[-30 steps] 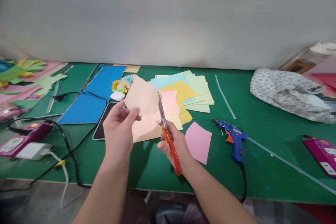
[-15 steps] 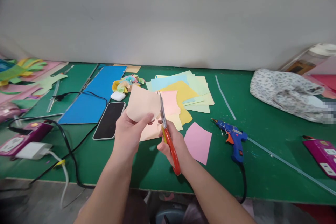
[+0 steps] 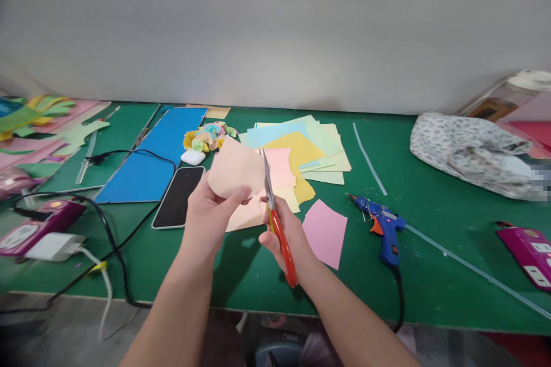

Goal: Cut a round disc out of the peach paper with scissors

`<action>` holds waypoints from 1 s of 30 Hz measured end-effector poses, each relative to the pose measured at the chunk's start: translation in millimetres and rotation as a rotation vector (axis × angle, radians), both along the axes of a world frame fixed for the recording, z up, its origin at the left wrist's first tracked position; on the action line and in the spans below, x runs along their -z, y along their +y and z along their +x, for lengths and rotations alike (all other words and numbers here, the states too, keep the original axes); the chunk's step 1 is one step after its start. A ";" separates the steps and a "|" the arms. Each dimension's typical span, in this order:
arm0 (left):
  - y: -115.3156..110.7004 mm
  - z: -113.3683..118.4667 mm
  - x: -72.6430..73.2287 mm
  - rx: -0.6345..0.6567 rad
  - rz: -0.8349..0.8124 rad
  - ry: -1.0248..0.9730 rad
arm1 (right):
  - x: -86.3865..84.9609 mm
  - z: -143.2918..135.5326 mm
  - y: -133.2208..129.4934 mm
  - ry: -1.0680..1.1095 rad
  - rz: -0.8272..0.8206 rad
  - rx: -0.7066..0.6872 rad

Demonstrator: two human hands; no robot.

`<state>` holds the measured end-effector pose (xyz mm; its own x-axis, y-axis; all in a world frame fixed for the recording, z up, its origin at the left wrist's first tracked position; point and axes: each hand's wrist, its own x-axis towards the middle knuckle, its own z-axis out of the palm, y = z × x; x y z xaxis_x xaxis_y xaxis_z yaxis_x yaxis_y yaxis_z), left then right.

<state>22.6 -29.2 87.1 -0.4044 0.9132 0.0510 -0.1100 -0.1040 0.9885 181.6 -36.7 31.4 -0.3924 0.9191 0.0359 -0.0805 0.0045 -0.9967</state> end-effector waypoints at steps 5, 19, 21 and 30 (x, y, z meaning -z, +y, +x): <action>2.2 -4.4 5.7 -0.030 0.036 0.018 | 3.7 1.8 -0.6 -0.006 0.014 -0.001; 5.3 -7.1 0.8 -0.157 0.079 -0.046 | 8.9 8.2 -0.6 -0.041 0.030 -0.033; 5.3 -7.5 1.7 -0.162 0.096 -0.049 | 8.3 9.1 -0.5 -0.048 0.040 -0.035; 4.4 -6.8 -3.3 -0.209 0.105 -0.060 | 6.3 6.7 -1.0 -0.064 0.012 -0.041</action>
<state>15.8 -24.7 90.4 -0.5896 0.7999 0.1119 -0.1332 -0.2329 0.9633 188.3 -37.7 25.1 -0.4314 0.9019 0.0204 -0.0170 0.0145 -0.9997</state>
